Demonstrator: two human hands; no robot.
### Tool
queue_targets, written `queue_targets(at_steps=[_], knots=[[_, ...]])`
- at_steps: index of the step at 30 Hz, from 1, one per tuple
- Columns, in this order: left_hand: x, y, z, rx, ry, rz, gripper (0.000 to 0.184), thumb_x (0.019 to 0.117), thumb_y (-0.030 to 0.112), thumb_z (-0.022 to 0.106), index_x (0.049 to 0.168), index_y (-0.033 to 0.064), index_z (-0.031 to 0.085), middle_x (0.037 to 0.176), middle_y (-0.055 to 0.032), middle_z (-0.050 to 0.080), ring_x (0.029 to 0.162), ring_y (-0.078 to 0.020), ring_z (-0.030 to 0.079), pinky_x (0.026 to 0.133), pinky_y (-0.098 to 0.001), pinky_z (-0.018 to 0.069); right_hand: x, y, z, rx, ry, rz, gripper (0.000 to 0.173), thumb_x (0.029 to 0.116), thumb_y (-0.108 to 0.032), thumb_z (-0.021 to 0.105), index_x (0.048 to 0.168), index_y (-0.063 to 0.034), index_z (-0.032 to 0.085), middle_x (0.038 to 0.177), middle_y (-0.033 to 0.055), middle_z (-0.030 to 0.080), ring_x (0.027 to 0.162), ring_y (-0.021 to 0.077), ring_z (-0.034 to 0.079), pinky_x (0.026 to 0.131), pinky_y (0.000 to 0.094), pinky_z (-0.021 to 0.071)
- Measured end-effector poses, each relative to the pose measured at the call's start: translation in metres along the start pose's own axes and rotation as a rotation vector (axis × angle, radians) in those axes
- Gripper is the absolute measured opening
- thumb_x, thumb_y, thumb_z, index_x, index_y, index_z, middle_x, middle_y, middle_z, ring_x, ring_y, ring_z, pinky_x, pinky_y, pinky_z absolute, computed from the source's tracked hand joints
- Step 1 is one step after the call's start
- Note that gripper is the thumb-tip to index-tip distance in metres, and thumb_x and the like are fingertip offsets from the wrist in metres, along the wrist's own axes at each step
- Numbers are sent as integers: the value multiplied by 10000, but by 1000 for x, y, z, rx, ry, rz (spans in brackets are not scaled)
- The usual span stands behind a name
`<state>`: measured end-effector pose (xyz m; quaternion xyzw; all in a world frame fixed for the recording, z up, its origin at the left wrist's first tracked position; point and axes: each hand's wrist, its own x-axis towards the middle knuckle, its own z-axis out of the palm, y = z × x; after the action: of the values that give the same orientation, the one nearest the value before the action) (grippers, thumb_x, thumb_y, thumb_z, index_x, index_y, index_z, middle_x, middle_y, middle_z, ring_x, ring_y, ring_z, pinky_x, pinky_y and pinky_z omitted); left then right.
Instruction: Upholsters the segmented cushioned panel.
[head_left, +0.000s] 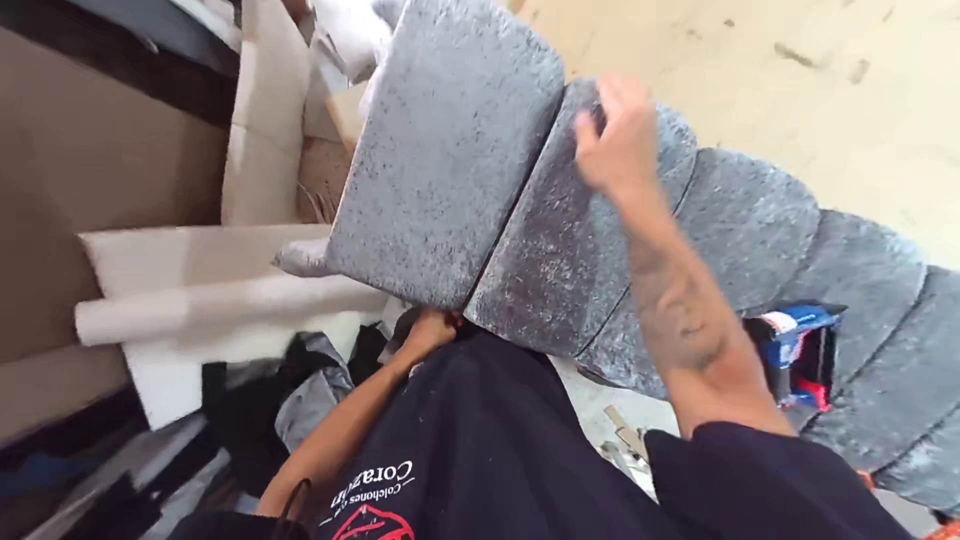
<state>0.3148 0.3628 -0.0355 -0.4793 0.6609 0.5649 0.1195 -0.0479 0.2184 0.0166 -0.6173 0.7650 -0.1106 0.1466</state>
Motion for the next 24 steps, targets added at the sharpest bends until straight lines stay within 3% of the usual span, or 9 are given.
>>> queue_targets(at_steps=[3,5,6,7,9,12,14,17,24], knots=[[1,2,-2,7,-23,-55,293,937,205,646,1124,-7,727,1176,-231,702,1186,-379,640,1051,-572,476,80,11,4,-111,-307,84,478,1045,-354,357,1012,26,646,1056,291,670,1050,478,653,819,717,469],[0,9,-5,29,-59,-131,352,958,231,631,1186,-27,702,1242,-271,670,1249,-424,602,1078,-594,446,83,-12,10,-227,-367,81,426,978,-293,414,967,71,636,1080,345,657,1071,542,637,787,768,460],[-2,14,-7,30,-96,-184,375,965,240,624,1214,-33,689,1269,-286,652,1270,-439,583,1086,-606,433,70,-19,13,-290,-319,36,424,967,-273,419,1033,83,640,1165,343,647,1142,531,621,845,750,468],[2,18,-10,28,-125,-234,393,969,253,618,1230,-33,679,1285,-294,637,1281,-448,570,1086,-617,428,60,-23,17,-340,-252,-31,470,991,-268,390,1192,83,631,1343,314,592,1302,485,548,997,695,445],[11,18,-21,66,-179,-290,394,987,264,604,1224,-42,678,1254,-306,644,1252,-467,581,1057,-639,434,38,-28,37,-360,-95,-166,557,1012,-274,345,1373,95,556,1561,284,436,1513,414,333,1231,573,250],[2,15,-14,176,-284,-264,302,994,206,595,1165,-19,701,1138,-280,688,1132,-463,643,966,-664,470,-40,-48,63,-333,22,-227,548,992,-221,333,1354,112,576,1516,281,496,1500,395,364,1257,543,188],[5,13,-18,263,-315,-206,294,1006,204,586,1116,-42,703,1086,-290,695,1085,-478,655,935,-678,469,-90,-75,75,-281,15,-192,555,1002,-182,328,1415,140,512,1564,308,417,1532,409,299,1269,574,139],[9,11,-28,288,-304,-141,316,1005,196,599,1194,-43,682,1151,-298,680,1134,-473,639,985,-661,462,-155,-113,91,-181,-49,-199,545,1014,-161,350,1424,176,475,1589,357,333,1551,450,219,1276,614,87],[6,-5,-11,291,-101,78,346,963,242,653,1194,-11,694,1178,-238,697,1162,-377,654,1029,-577,485,-259,-165,119,-161,-6,-178,471,1002,-84,389,1380,135,564,1485,284,528,1463,388,440,1256,489,275]])
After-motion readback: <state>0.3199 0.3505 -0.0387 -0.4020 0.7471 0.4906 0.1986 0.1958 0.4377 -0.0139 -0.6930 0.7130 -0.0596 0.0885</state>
